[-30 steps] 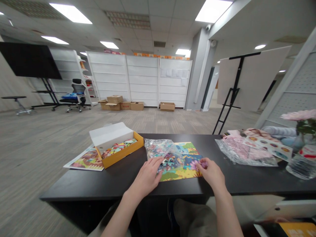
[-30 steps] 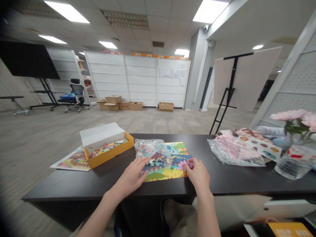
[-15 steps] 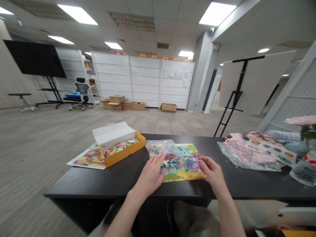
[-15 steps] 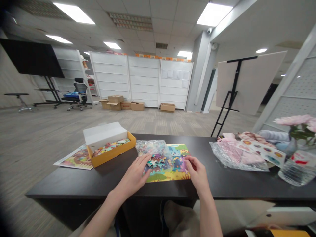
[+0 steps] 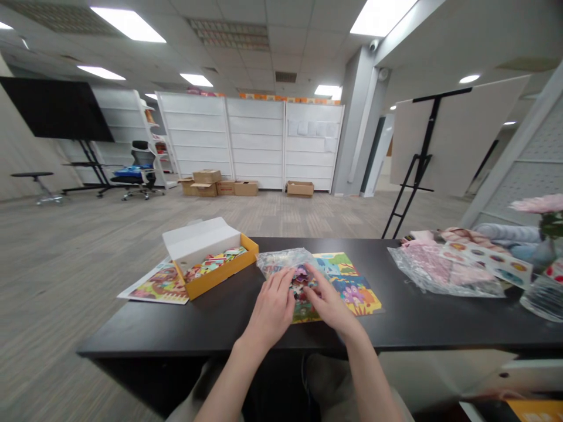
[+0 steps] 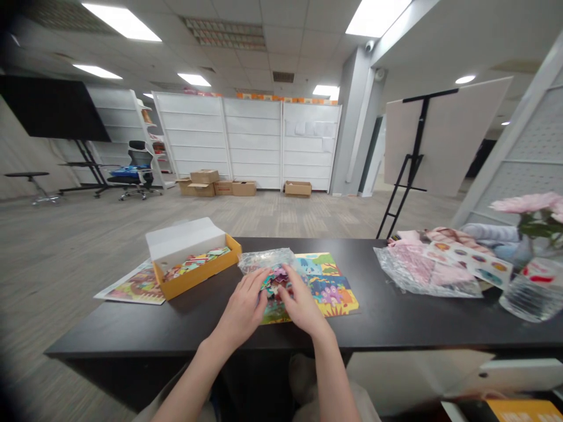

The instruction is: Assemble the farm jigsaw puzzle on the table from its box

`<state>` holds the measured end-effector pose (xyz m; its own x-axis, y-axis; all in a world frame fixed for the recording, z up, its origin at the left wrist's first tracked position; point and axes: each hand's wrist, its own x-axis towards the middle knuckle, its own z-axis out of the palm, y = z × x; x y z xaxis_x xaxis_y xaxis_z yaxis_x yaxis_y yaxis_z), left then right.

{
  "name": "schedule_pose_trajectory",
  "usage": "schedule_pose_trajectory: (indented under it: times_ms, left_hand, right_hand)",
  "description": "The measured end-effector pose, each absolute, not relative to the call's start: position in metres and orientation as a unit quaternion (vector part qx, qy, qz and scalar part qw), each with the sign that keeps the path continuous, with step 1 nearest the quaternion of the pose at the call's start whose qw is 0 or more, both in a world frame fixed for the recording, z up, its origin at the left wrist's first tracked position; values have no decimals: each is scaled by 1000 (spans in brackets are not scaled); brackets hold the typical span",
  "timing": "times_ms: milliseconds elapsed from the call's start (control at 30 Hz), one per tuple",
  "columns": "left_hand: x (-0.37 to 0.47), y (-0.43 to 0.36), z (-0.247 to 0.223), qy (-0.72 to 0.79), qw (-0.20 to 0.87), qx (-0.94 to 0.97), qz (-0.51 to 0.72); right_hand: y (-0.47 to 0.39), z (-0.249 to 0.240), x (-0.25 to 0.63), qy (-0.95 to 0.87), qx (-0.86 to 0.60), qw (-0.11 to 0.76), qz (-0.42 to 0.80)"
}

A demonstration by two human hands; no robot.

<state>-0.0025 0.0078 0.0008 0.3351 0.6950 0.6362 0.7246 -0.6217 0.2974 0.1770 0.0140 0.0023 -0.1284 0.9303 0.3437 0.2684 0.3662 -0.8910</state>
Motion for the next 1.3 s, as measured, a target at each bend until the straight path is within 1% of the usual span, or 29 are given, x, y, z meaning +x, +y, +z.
schedule_pose_trajectory:
  times_ms: [67,133,233,300,400,533,833,967,1067,1167,1300]
  left_hand:
    - [-5,5,3,-440,27,-821,-362]
    - [-7,3,5,-443,32,-827,-344]
    - [-7,-1,8,-441,41,-834,-327]
    - [-6,-2,10,-436,45,-838,-325]
    - [-4,-3,10,-424,47,-846,-321]
    - [-1,-2,10,-410,43,-852,-322]
    - [-4,-4,11,-411,35,-857,-308]
    - [-7,-5,11,-414,42,-856,-307]
    - [-9,-6,10,-416,43,-856,-304]
    - [-11,-6,9,-418,43,-857,-300]
    - [-12,-7,9,-421,38,-857,-295]
  right_hand:
    - [9,5,190,-682,-480,469,291]
    - [2,6,211,-671,-550,439,235]
    - [-8,3,251,-572,-712,397,91]
    - [-11,-1,272,-530,-776,341,26]
    - [-12,-6,282,-535,-803,261,20]
    - [-11,-5,269,-556,-802,214,44]
    - [-2,-8,267,-557,-800,212,72]
    - [0,-14,271,-555,-799,226,52]
    - [2,-15,273,-549,-798,238,73]
    - [6,-16,274,-542,-790,270,97]
    - [12,-18,274,-563,-753,329,91]
